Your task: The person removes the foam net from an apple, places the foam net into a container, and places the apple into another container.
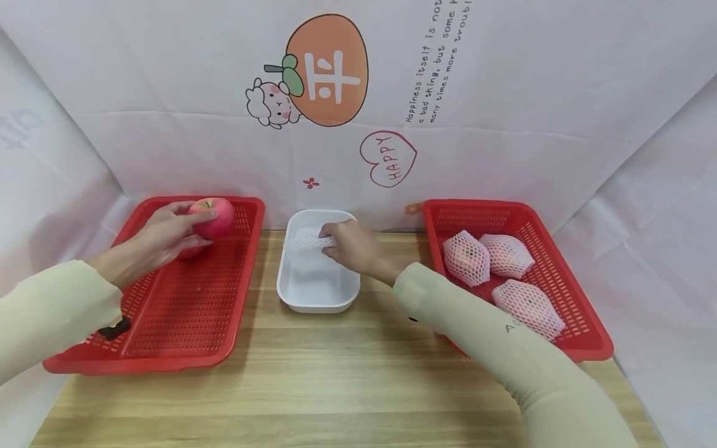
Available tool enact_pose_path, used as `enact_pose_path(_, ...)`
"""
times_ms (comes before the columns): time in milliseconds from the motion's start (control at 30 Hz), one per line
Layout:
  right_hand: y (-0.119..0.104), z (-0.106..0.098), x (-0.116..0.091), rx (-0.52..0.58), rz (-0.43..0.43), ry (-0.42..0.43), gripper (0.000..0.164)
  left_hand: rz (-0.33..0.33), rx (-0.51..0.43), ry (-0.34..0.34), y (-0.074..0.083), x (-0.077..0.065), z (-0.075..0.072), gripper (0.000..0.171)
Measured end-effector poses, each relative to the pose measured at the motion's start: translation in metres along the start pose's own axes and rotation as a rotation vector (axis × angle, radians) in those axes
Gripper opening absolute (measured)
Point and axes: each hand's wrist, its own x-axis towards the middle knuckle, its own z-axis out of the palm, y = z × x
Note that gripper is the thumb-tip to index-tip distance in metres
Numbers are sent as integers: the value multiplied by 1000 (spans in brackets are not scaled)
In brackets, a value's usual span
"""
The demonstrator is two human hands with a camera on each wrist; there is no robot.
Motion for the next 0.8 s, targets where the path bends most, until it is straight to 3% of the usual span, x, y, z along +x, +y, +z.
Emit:
enact_pose_path(233, -1, 12, 3, -40, 13, -56, 24, -4, 39, 16, -6, 13, 12, 87)
enact_pose_path(567, -3, 21, 5, -118, 38, -116, 26, -29, 46, -20, -17, 28, 20, 86)
enact_pose_path(800, -4, 25, 5, -182, 33, -223, 30, -24, 69, -27, -27, 37, 22, 82)
